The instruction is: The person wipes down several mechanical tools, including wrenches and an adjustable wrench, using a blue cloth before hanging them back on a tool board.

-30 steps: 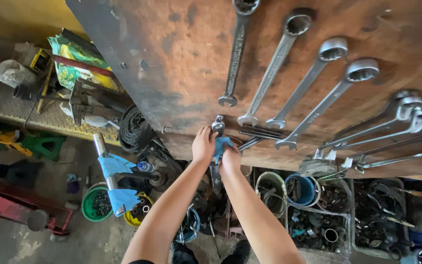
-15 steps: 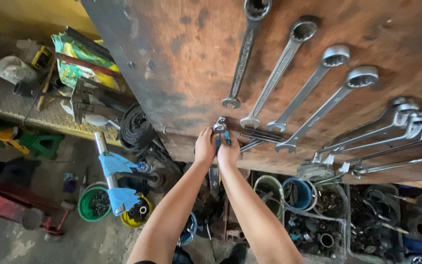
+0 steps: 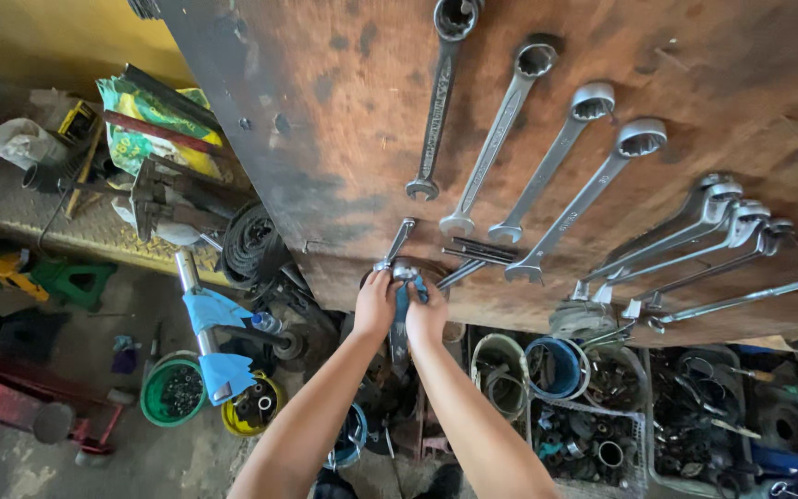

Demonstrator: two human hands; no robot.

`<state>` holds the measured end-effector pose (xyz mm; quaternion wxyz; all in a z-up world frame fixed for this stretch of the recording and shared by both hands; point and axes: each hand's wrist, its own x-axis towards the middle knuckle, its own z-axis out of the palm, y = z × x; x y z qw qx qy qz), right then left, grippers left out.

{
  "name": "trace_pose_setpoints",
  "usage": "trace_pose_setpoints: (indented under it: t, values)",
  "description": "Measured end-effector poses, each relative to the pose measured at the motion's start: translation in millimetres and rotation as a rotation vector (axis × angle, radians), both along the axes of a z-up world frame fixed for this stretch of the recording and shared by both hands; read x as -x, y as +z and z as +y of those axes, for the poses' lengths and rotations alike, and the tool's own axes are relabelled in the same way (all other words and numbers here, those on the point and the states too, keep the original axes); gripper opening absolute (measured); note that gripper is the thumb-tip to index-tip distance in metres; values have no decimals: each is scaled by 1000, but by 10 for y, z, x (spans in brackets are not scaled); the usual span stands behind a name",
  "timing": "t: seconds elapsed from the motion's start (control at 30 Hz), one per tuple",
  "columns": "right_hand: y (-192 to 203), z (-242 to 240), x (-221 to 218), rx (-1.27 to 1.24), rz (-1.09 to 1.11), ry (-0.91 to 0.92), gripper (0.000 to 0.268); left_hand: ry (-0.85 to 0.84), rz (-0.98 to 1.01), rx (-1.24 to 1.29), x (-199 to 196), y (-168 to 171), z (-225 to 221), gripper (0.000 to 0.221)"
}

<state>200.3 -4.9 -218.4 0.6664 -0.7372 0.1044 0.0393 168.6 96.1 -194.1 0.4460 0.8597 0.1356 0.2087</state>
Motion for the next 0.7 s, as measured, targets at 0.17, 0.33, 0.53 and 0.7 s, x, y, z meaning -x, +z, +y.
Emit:
trace_pose_setpoints:
  t: [0.17,0.33,0.53,0.7]
  values:
    - [152,-214,458,-118,88,8,27,1,27,27,463,54,-140,13]
    - [-115,-781,1111,-328,349,153,37,44,27,44,1116,122,-318,15]
    - [-748,-1830,2079,-785,873,-152,43,71,209,27,1866,359,-470,15]
    - [-422,-2195,2322,-954,910,-166,47,54,100,5,2254,886,-541,12]
